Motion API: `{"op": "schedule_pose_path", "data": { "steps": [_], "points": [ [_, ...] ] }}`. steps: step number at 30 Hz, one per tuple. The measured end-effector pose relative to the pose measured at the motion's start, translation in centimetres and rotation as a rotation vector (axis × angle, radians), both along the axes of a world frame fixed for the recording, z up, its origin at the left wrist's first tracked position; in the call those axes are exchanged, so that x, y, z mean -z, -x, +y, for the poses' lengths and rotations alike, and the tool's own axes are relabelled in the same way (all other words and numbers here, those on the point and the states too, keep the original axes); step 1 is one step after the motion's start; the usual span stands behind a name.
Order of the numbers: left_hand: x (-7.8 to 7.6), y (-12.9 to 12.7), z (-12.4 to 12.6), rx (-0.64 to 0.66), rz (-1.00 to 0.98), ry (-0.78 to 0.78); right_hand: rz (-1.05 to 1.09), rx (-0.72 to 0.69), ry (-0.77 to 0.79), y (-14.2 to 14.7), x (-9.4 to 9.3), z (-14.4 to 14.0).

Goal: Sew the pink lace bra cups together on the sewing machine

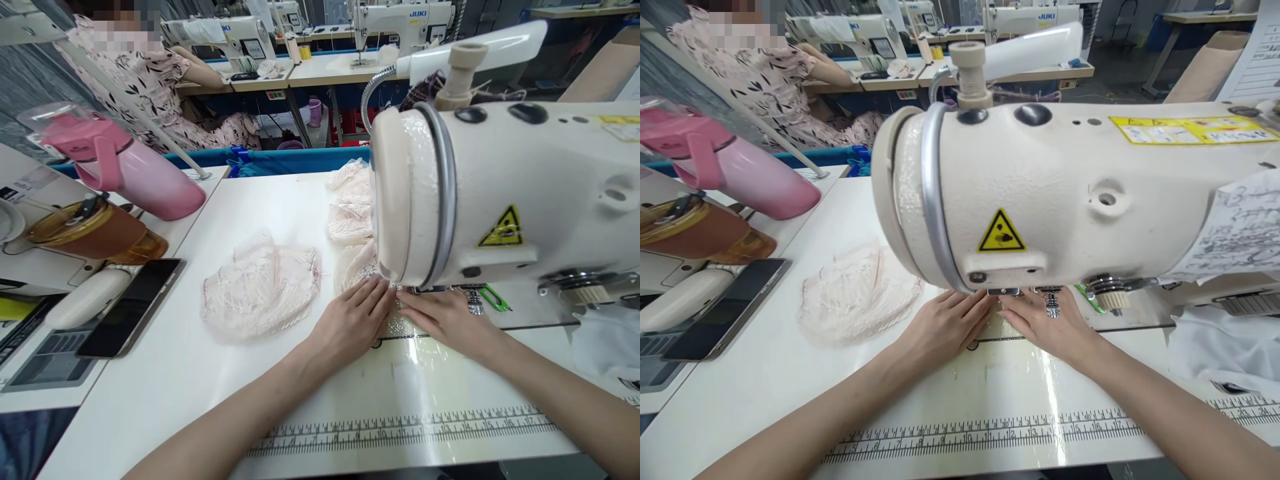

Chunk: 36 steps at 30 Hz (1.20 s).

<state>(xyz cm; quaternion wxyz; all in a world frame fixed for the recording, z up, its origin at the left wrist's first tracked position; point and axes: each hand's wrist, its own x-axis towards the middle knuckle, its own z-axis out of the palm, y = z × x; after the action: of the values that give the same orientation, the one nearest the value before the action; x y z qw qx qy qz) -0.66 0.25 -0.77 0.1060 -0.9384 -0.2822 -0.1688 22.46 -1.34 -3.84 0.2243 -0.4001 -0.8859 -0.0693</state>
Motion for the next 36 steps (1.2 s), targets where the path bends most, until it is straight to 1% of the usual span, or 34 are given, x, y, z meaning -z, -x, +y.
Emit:
{"op": "schedule_pose_path", "data": {
  "steps": [3,6,9,13,17,19,21,24,26,30,32,36],
  "points": [
    [0.0,0.0,0.2,-0.008,-0.009,-0.002,-0.119,0.044,-0.009,0.4,-0.6,-0.2],
    [0.1,-0.1,0.3,-0.018,-0.016,-0.020,-0.269,0.026,-0.122,0.5,-0.9,-0.4],
    [0.1,-0.2,0.3,-0.026,-0.028,-0.033,-0.356,0.038,-0.240,0.2,-0.9,-0.5],
    [0.1,-0.2,0.3,-0.031,-0.038,-0.018,-0.378,-0.006,-0.303,0.1,-0.9,-0.4],
    [0.0,-0.2,0.4,-0.024,-0.045,0.020,-0.351,0.087,-0.337,0.5,-1.3,-0.4],
    [-0.1,-0.2,0.5,-0.029,-0.044,0.046,-0.280,0.118,-0.271,0.8,-1.6,-0.2],
    [-0.1,-0.2,0.6,-0.033,-0.044,0.065,-0.139,0.120,-0.155,0.9,-1.6,0.1],
    [0.0,-0.1,0.7,-0.041,-0.044,0.092,0.037,0.113,-0.039,0.6,-1.2,0.5],
    [0.1,0.0,0.7,-0.048,-0.042,0.115,0.085,0.083,0.001,0.0,-0.8,0.7],
    [0.2,0.1,0.7,-0.063,-0.033,0.131,0.151,-0.022,0.111,-1.3,-0.3,0.7],
    [0.1,0.1,0.6,-0.066,-0.026,0.107,0.192,-0.032,0.122,-1.6,-0.3,0.8],
    [-0.3,-0.1,0.1,-0.093,-0.004,-0.003,0.315,0.021,0.084,-1.0,0.0,0.7]
  ]
}}
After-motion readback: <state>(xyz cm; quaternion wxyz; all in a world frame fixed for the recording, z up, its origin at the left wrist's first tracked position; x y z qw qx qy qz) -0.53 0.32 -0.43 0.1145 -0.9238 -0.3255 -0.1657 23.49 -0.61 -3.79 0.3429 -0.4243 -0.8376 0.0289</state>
